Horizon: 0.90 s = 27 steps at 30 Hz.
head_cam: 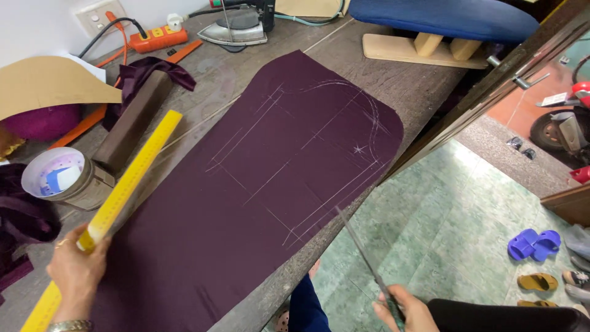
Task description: The person measures and marks a large piece of purple fabric using a yellow ruler and white chalk. They then use a pair of scissors to cut the fabric along the marked lines.
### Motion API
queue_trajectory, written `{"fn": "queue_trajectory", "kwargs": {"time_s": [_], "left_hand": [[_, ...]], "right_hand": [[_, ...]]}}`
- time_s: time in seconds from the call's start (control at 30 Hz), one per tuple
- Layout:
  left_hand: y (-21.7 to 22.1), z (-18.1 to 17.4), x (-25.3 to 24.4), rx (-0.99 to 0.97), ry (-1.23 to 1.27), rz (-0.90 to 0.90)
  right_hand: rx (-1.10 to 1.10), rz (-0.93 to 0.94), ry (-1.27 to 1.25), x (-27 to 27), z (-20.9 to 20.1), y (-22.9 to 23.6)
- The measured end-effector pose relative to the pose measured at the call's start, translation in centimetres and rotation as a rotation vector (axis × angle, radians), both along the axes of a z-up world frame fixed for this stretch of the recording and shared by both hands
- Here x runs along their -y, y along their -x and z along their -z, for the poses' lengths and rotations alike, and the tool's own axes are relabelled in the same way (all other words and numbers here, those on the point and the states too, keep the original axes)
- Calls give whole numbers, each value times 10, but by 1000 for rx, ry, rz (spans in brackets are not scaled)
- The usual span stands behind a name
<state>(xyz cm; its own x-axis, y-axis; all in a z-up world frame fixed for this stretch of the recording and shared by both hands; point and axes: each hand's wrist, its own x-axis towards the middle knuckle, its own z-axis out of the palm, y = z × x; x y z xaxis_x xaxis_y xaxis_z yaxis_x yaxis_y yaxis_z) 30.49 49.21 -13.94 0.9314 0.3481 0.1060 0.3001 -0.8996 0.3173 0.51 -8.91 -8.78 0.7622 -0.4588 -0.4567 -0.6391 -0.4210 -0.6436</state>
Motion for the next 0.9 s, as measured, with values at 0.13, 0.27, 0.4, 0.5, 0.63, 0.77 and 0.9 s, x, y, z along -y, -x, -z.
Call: {"fn": "queue_trajectory", "kwargs": {"time_s": [0.13, 0.27, 0.4, 0.5, 0.63, 0.77, 0.9], "left_hand": [[-12, 27, -29, -13, -72, 10], [-19, 45, -50, 61, -134, 41], [-13, 18, -26, 111, -115, 10], [-10, 32, -8, 269, -172, 143], [35, -29, 105, 329, -133, 455], [79, -26, 160, 113, -138, 586], [113, -21, 165, 78, -185, 581]], "right_hand": [[-44, -90, 47, -14, -21, -13], [-222, -124, -69, -24, -41, -28], [-317, -172, -117, -30, -42, -30], [-300, -194, -38, -36, -39, -29], [-347, -229, -80, -40, -39, -29], [-253, -288, -7, -42, -32, -41], [-66, -326, 40, -57, -39, -77]]}}
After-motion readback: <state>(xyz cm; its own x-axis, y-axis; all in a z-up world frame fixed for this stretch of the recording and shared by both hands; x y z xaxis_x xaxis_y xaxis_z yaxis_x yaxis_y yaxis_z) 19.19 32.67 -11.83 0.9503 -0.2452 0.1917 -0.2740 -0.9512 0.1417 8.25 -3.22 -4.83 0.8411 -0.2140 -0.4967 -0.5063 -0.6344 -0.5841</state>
